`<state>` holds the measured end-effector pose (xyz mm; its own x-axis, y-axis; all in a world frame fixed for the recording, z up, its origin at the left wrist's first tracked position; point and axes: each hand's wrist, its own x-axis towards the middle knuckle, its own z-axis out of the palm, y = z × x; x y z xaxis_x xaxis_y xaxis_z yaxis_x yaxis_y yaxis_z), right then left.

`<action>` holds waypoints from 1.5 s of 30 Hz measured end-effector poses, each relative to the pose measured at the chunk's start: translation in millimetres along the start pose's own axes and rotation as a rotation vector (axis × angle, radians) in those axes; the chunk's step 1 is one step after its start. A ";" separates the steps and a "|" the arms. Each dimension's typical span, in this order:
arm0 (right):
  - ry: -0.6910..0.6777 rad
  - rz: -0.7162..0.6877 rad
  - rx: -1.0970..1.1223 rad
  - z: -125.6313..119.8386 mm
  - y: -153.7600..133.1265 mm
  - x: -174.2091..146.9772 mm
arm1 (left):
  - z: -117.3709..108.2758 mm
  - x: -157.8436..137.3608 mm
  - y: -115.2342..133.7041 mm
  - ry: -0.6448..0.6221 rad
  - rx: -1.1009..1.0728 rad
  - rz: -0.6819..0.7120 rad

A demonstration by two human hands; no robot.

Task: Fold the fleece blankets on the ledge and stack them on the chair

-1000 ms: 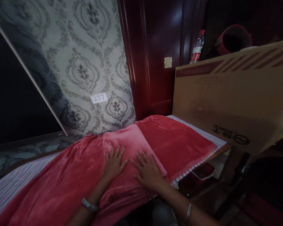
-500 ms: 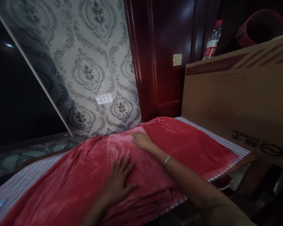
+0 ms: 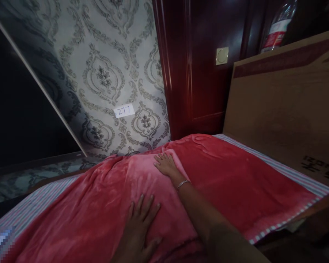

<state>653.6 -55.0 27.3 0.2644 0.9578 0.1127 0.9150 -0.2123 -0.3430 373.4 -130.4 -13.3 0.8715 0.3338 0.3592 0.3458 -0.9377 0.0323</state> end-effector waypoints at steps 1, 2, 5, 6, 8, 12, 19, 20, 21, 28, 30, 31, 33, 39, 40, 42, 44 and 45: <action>0.011 -0.004 -0.001 0.1 -0.1 -0.1 | -1.5 0.2 0.7 -0.009 -0.013 -0.006; 0.023 -0.007 -0.003 0.0 0.0 -0.2 | -3.0 0.5 1.4 -0.020 -0.029 -0.014; 0.030 -0.019 -0.011 -2.6 0.6 -0.9 | -9.4 3.5 3.2 -0.070 -0.098 -0.053; 0.022 -0.025 -0.010 -4.5 1.0 -1.6 | -12.6 5.3 3.3 -0.089 -0.125 -0.066; 0.002 -0.030 -0.007 -10.0 2.3 -4.8 | -21.4 9.6 2.8 -0.136 -0.181 -0.085; -0.027 0.027 -0.008 -23.0 9.9 -27.6 | -43.3 11.4 2.5 -0.227 -0.252 -0.095; -0.030 0.035 0.134 -11.2 39.3 -139.5 | -40.4 -21.7 13.0 -0.197 -0.147 -0.030; 0.000 0.010 0.175 -5.1 43.1 -158.4 | -36.5 -24.9 13.6 -0.187 -0.127 -0.036; 0.030 0.004 0.222 1.3 46.3 -176.3 | -33.0 -26.9 13.8 -0.172 -0.111 -0.041; 0.312 0.184 0.626 33.7 54.2 -252.2 | -27.2 -24.9 12.3 -0.095 -0.102 -0.027; 0.365 0.241 0.722 34.4 51.6 -259.2 | -26.9 -28.8 12.1 -0.061 -0.102 -0.018; 0.374 0.272 0.763 33.3 49.7 -261.5 | -26.4 -32.3 12.0 -0.044 -0.101 -0.015; 0.375 0.325 0.846 29.1 45.1 -265.2 | -24.9 -41.6 11.0 -0.010 -0.096 -0.016; 0.418 0.402 1.086 13.3 30.2 -273.3 | -17.7 -66.2 4.2 0.070 -0.108 -0.039; 0.396 0.403 1.164 12.5 27.5 -274.3 | -16.1 -67.5 2.9 0.084 -0.119 -0.043; 0.327 0.401 1.373 14.3 21.0 -276.9 | -12.9 -68.2 0.0 0.104 -0.143 -0.040; 0.297 0.409 1.584 20.5 11.1 -280.9 | -10.2 -68.2 -2.9 0.115 -0.161 -0.028; 0.301 0.417 1.667 24.6 4.4 -283.4 | -9.3 -68.3 -4.4 0.120 -0.167 -0.018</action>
<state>575.2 -322.6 -29.1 0.5998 0.7883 -0.1375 -0.4388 0.1803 -0.8803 309.1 -150.0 -29.3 0.8144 0.3465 0.4655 0.2900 -0.9378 0.1908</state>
